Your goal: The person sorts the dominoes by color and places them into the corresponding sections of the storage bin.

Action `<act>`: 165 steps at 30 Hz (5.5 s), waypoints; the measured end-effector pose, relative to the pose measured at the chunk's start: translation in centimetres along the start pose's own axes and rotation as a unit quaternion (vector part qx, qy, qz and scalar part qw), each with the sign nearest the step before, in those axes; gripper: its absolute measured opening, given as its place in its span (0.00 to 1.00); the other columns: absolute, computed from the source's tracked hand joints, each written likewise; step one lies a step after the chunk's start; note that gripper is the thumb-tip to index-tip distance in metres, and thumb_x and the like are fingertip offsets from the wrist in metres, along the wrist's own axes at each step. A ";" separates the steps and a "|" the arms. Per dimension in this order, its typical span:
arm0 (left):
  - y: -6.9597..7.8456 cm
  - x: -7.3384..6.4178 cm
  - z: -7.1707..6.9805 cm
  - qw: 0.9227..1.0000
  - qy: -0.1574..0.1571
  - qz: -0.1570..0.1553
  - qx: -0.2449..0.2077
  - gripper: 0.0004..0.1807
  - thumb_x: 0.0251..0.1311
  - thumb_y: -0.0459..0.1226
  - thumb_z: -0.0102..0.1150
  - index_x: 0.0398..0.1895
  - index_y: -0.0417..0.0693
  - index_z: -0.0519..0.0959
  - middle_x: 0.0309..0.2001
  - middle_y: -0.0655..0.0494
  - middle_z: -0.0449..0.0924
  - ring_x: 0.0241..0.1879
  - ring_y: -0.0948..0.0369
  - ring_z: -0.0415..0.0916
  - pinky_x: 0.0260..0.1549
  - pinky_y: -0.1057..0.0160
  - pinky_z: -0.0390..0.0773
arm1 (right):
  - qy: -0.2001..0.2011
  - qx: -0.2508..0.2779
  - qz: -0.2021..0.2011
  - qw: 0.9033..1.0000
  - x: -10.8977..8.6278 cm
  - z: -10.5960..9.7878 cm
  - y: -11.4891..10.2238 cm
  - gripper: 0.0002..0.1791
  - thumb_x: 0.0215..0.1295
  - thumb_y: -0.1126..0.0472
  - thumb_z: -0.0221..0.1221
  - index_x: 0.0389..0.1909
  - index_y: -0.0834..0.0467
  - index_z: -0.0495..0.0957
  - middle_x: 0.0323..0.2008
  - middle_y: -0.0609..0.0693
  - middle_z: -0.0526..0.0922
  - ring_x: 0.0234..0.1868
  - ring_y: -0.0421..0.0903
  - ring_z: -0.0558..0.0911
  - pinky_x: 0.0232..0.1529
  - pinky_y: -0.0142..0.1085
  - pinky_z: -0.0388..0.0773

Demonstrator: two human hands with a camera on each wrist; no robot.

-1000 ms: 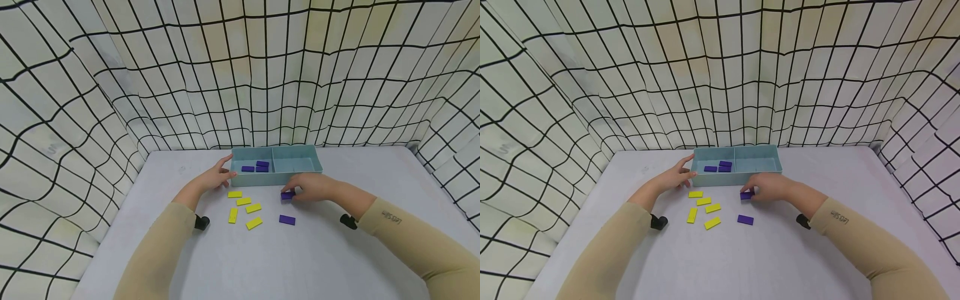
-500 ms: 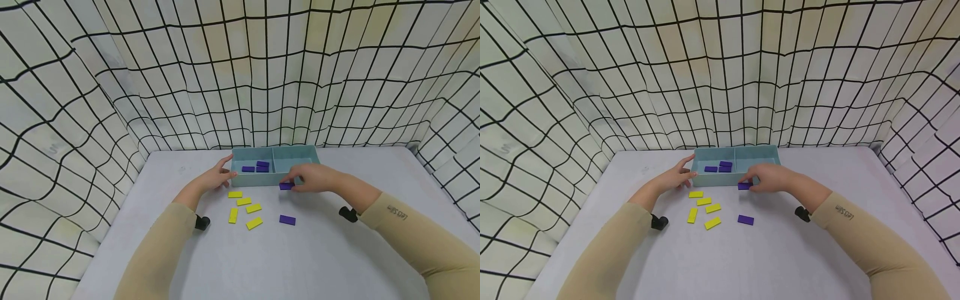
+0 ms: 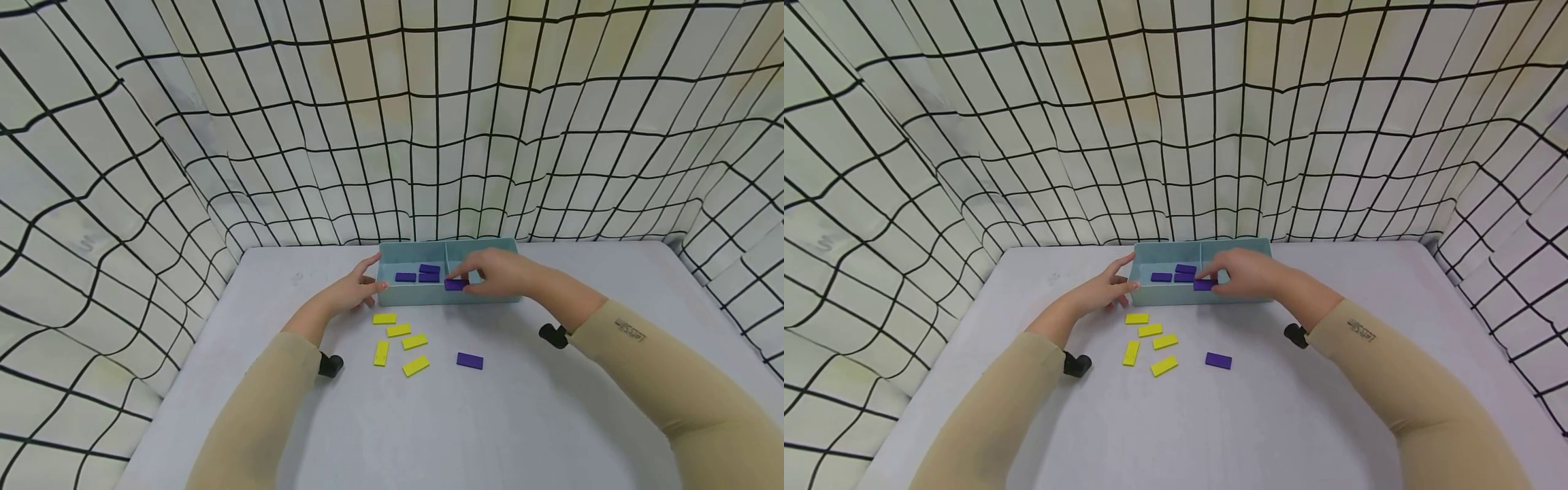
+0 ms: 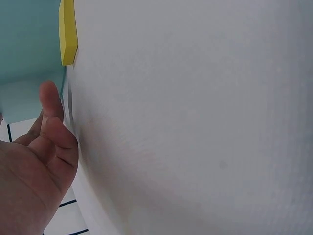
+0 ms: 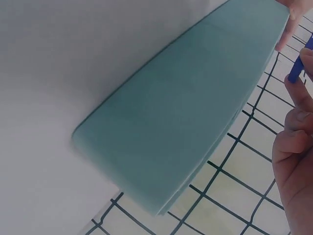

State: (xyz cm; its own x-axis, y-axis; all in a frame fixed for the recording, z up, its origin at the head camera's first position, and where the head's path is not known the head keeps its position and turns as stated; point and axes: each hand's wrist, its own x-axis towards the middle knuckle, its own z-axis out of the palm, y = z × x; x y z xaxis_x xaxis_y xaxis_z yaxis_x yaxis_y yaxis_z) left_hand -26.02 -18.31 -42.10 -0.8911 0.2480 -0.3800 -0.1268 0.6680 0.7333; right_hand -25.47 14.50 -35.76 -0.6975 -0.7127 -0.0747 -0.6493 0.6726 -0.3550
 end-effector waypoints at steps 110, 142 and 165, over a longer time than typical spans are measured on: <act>-0.4 0.2 0.1 1.000 0.004 -0.004 0.004 0.44 0.66 0.57 0.57 0.77 0.84 0.40 0.67 0.46 0.68 0.42 0.55 0.78 0.41 0.58 0.72 | 0.022 -0.051 0.030 0.998 5.9 0.9 -2.0 0.18 0.68 0.52 0.63 0.56 0.50 0.82 0.47 0.45 0.84 0.51 0.47 0.81 0.51 0.43 0.76; 0.0 -0.2 -0.1 1.000 0.001 -0.008 -0.001 0.45 0.66 0.58 0.57 0.77 0.84 0.40 0.69 0.45 0.66 0.42 0.54 0.77 0.38 0.59 0.71 | 0.010 -0.007 0.016 1.000 -4.4 5.0 -1.6 0.15 0.63 0.53 0.68 0.50 0.46 0.85 0.44 0.42 0.85 0.43 0.44 0.82 0.40 0.35 0.78; 0.1 -0.2 -0.1 1.000 -0.001 -0.006 -0.006 0.44 0.67 0.56 0.56 0.77 0.84 0.40 0.68 0.46 0.67 0.42 0.55 0.77 0.37 0.60 0.71 | -0.052 -0.014 0.020 0.998 -5.6 8.4 -2.5 0.16 0.59 0.50 0.70 0.49 0.42 0.85 0.38 0.33 0.80 0.41 0.34 0.79 0.45 0.36 0.77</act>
State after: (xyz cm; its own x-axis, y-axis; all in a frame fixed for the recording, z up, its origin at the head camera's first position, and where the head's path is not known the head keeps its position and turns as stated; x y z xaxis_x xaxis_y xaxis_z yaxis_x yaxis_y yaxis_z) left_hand -25.91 -18.38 -41.93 -0.8890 0.2403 -0.3899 -0.1429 0.6632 0.7347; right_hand -17.37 15.13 -42.24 -0.6882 -0.7014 -0.1856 -0.6309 0.7049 -0.3242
